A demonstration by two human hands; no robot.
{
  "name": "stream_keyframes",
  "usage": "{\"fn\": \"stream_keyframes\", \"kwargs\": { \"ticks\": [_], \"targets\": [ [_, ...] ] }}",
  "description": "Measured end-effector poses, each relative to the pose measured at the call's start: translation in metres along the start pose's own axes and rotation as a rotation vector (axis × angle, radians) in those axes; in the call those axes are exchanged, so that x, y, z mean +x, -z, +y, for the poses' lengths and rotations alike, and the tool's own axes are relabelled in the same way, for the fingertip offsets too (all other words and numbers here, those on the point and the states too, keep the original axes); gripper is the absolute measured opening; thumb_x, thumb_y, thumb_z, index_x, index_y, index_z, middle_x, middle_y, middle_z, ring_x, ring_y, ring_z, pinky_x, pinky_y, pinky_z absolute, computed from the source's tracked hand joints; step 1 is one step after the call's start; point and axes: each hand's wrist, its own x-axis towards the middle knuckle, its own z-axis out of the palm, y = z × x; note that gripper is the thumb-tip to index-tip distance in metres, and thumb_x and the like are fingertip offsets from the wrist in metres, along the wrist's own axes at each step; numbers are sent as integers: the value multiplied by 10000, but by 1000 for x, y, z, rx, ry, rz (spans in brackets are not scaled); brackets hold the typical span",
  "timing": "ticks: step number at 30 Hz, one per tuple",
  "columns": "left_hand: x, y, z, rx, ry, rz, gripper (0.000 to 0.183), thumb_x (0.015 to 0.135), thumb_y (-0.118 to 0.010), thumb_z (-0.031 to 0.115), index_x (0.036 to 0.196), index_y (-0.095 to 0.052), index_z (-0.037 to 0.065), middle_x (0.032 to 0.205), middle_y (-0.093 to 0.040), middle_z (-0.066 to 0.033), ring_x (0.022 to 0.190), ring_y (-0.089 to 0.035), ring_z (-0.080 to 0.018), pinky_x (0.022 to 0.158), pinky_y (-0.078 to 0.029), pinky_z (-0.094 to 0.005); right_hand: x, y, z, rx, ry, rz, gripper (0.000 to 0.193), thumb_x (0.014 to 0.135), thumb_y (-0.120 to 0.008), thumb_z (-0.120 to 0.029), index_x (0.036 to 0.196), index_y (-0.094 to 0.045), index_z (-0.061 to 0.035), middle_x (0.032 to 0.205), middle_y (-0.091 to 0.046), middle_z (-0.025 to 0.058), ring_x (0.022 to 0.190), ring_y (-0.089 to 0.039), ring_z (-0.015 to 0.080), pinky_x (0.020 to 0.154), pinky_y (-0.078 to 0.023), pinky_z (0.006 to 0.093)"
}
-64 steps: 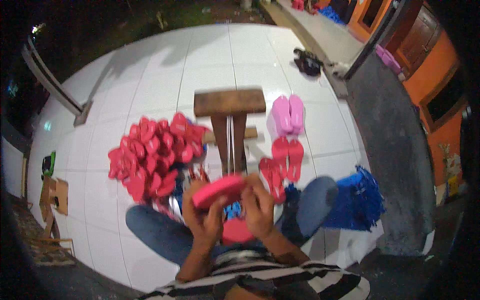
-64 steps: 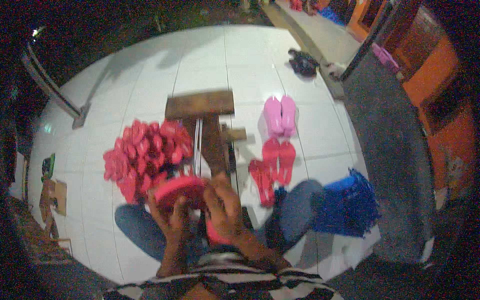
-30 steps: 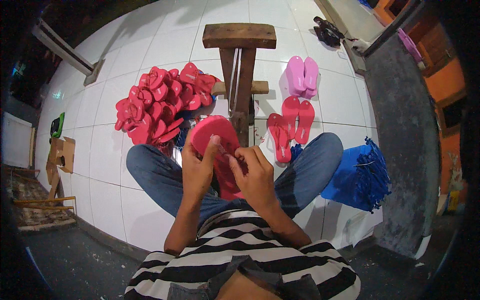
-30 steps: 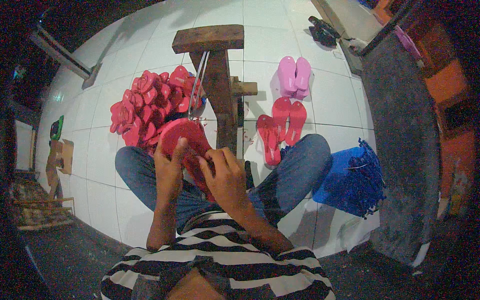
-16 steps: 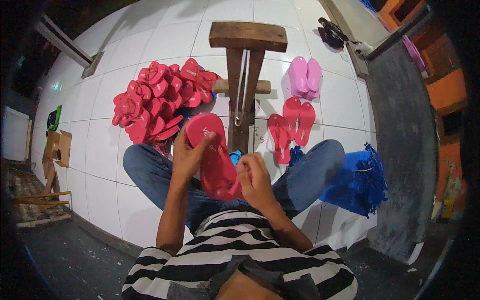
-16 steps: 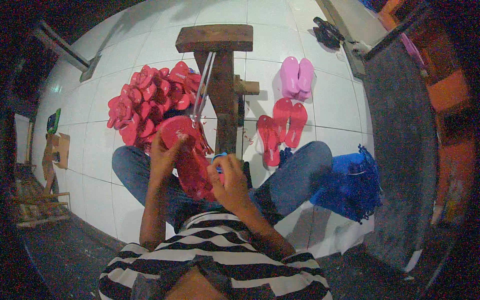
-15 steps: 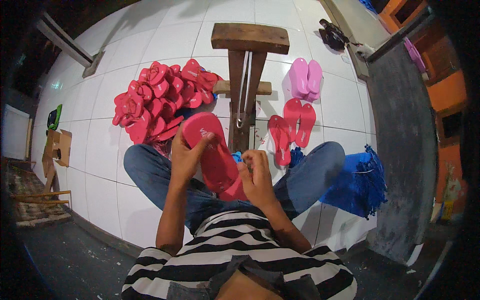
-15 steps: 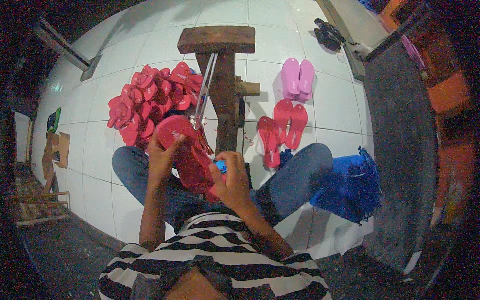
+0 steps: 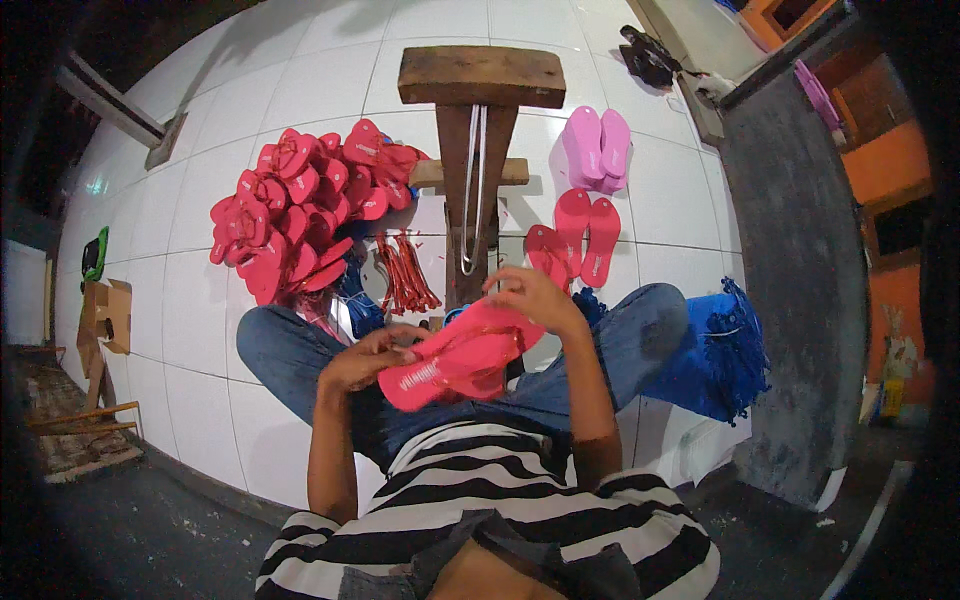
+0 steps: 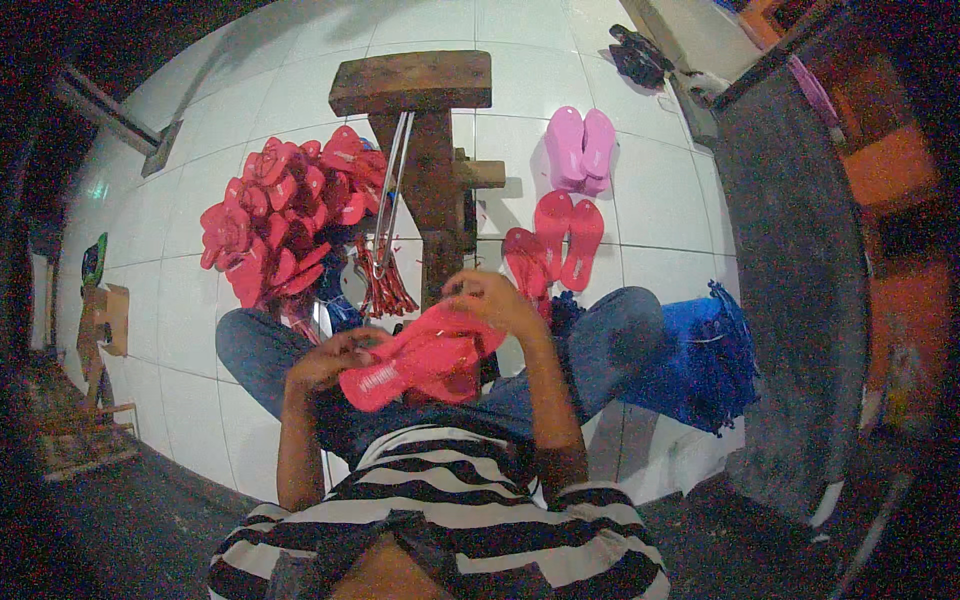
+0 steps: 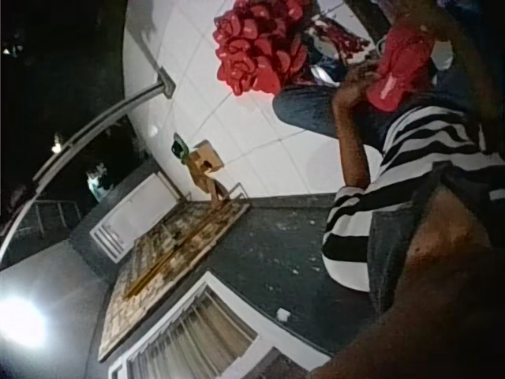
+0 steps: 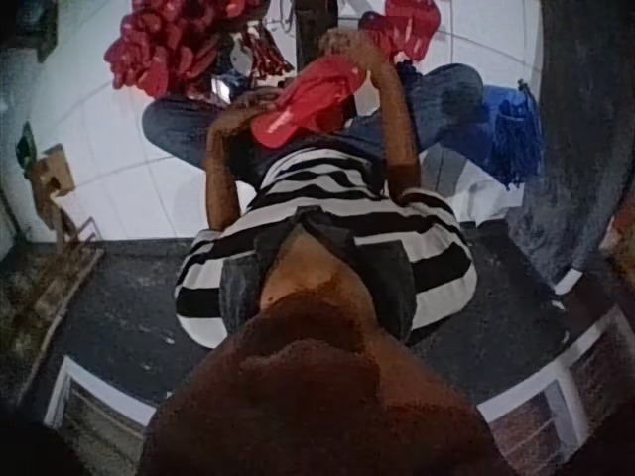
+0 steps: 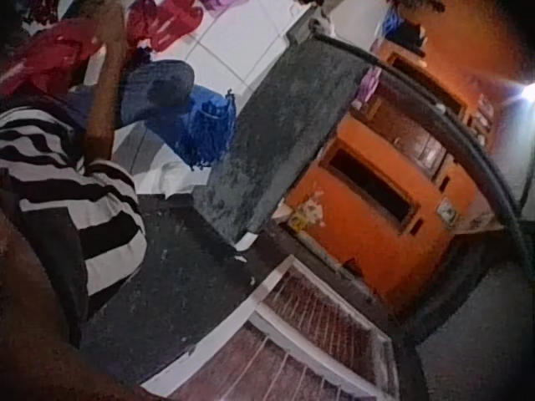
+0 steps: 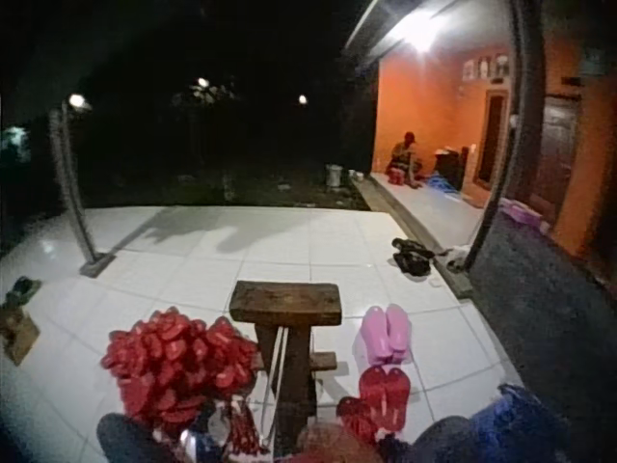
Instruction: The person inserts straps into flip-flop soles using a small metal stand. The person picks up a sole, positions it over the tool, and pulls the straps through the pre-drilled holes by hand.
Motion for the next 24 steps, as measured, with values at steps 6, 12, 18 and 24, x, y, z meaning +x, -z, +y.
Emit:
{"fn": "stream_keyframes", "kwargs": {
  "ticks": [6, 12, 18, 24],
  "targets": [
    [31, 2, -41, 233, -7, 29, 422, 853, -624, 108, 1237, -460, 47, 940, -648, 0, 832, -574, -68, 763, -441, -210, 98, 46, 147, -669, -294, 984, 425, 837, -601, -229, 1210, -523, -41, 1102, -570, 196, 987, -581, 347, 818, -466, 490],
    [33, 7, -58, 90, -87, 244, 691, 799, -505, 60, 1438, -245, 56, 1197, -538, -43, 939, -548, -105, 764, -451, -248, 92, 23, 227, -933, -569, 816, 673, 739, -687, -215, 1333, -397, -90, 1360, -366, 194, 1275, -339, 400, 960, -359, 530],
    [33, -32, -27, -99, -216, 207, 751, 796, -503, 42, 1461, -157, 73, 1326, -459, -114, 1119, -548, -235, 957, -442, -371, 83, 16, 224, -1002, -706, 717, 623, 758, -676, -216, 1298, -397, -77, 1359, -372, 223, 1274, -358, 398, 963, -340, 546],
    [52, -18, -58, -69, -292, 316, 656, 857, -627, 140, 1394, -264, 38, 1214, -544, -148, 1056, -594, -254, 919, -474, -387, 78, -2, 175, -818, -612, 587, 350, 879, -494, -205, 1152, -494, 15, 1058, -618, 219, 952, -616, 412, 790, -476, 560]
  ]
}}
